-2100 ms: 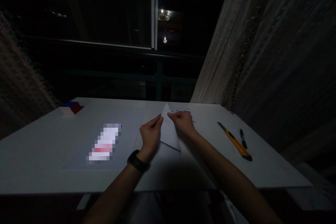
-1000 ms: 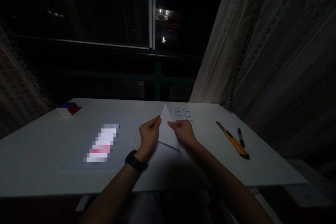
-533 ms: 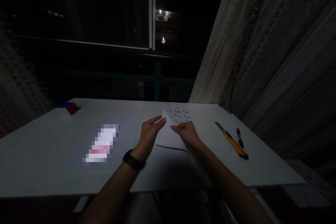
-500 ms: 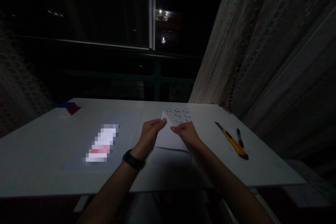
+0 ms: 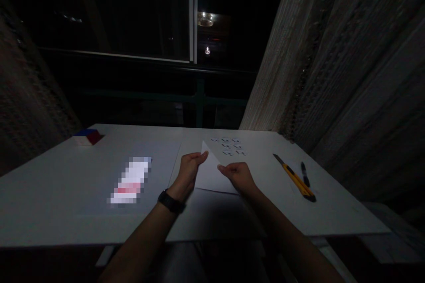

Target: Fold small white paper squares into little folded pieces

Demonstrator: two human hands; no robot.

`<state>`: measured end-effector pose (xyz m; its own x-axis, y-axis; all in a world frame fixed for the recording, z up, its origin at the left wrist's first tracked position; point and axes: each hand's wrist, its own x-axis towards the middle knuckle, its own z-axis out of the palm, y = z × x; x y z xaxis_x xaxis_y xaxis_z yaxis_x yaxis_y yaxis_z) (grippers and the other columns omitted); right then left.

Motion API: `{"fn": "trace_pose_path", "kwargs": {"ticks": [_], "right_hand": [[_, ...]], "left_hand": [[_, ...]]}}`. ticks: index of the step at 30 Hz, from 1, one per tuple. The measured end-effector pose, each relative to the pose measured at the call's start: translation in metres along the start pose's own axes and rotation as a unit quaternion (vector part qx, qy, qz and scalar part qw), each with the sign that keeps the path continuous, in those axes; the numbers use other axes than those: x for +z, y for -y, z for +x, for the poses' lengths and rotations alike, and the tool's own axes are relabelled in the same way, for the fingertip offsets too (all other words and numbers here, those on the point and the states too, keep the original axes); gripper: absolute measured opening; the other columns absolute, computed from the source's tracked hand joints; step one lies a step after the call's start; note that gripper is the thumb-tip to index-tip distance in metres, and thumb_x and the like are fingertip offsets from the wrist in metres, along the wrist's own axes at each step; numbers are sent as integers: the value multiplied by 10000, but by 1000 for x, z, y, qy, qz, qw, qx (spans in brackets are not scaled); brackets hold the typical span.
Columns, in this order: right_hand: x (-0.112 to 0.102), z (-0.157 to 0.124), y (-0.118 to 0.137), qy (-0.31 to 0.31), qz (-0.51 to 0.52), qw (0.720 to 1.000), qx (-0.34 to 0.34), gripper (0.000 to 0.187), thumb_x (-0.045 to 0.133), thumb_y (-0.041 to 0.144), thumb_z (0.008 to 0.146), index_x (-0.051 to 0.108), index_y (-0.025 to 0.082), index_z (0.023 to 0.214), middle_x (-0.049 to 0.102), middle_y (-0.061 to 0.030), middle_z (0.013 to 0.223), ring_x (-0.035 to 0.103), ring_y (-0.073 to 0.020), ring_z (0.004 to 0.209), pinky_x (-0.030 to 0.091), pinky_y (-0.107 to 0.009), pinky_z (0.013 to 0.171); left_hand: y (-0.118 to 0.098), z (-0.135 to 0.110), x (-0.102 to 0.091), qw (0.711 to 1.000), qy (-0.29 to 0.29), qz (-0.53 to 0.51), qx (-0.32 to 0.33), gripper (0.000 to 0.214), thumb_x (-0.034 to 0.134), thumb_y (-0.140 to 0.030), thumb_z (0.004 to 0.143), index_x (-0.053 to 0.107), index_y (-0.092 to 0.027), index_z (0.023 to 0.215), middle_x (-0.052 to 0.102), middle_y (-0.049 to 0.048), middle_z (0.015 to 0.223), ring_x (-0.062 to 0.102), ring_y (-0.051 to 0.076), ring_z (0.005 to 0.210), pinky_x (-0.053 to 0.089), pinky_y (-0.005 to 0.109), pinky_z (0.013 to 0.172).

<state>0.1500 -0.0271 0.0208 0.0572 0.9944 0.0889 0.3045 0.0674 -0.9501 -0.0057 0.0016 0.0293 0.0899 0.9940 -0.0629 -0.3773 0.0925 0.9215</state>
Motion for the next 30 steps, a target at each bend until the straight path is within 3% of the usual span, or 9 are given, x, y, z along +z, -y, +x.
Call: {"fn": "trace_pose_path", "kwargs": {"ticks": [5, 14, 19, 21, 24, 26, 28, 30], "right_hand": [[0, -1, 0, 39, 3, 999, 7, 405, 649, 492, 593, 542, 137, 429, 404, 39, 381, 331, -70, 403, 251, -222, 418], [-3, -22, -4, 68, 39, 996, 35, 439, 652, 529, 583, 543, 130, 438, 382, 44, 381, 319, -63, 405, 257, -220, 425], [-23, -46, -25, 65, 12, 997, 45, 460, 631, 515, 637, 507, 145, 394, 329, 52, 368, 279, -55, 388, 223, -222, 414], [-39, -55, -30, 89, -18, 995, 49, 447, 641, 509, 641, 542, 145, 401, 384, 37, 365, 319, -66, 384, 242, -227, 412], [-66, -59, -30, 114, -26, 993, 33, 389, 635, 499, 666, 666, 136, 528, 594, -42, 496, 513, -132, 496, 375, -253, 510], [-75, -56, -24, 78, 6, 997, 17, 395, 617, 506, 690, 696, 130, 599, 670, -90, 627, 595, -169, 622, 430, -280, 637], [-73, -46, -15, 29, 34, 999, 5, 394, 622, 511, 687, 700, 126, 659, 689, -101, 710, 611, -173, 678, 439, -288, 691], [-60, -34, -5, 33, 53, 998, 9, 419, 645, 520, 655, 705, 112, 734, 679, -88, 679, 595, -158, 632, 438, -277, 645]], "left_hand": [[0, 2, -1, 998, 42, -25, -42, 274, 727, -322, 626, 669, -75, 729, 691, 128, 705, 633, 175, 573, 490, 266, 544], [-7, 7, -1, 998, -35, -36, -41, 197, 710, -215, 637, 656, -44, 718, 691, 145, 671, 635, 186, 522, 521, 282, 532], [-11, 5, 0, 997, -28, -49, -50, 165, 700, -185, 643, 647, -44, 708, 694, 142, 694, 639, 176, 530, 519, 266, 519], [-12, 4, 0, 997, -34, -56, -47, 158, 703, -182, 641, 644, -54, 713, 696, 133, 708, 640, 168, 540, 516, 256, 520], [-14, 5, -3, 996, -44, -72, -41, 157, 709, -186, 639, 643, -72, 723, 698, 117, 721, 648, 166, 579, 513, 246, 533], [-14, 6, -4, 996, -33, -70, -43, 164, 714, -192, 636, 645, -73, 725, 698, 118, 730, 648, 166, 587, 512, 244, 537], [-13, 5, -2, 997, -13, -56, -45, 189, 721, -217, 634, 650, -69, 729, 697, 128, 742, 644, 168, 576, 506, 248, 523], [-11, 3, 2, 998, 4, -37, -46, 224, 722, -254, 638, 655, -65, 739, 696, 138, 747, 638, 170, 561, 498, 250, 505]]}}
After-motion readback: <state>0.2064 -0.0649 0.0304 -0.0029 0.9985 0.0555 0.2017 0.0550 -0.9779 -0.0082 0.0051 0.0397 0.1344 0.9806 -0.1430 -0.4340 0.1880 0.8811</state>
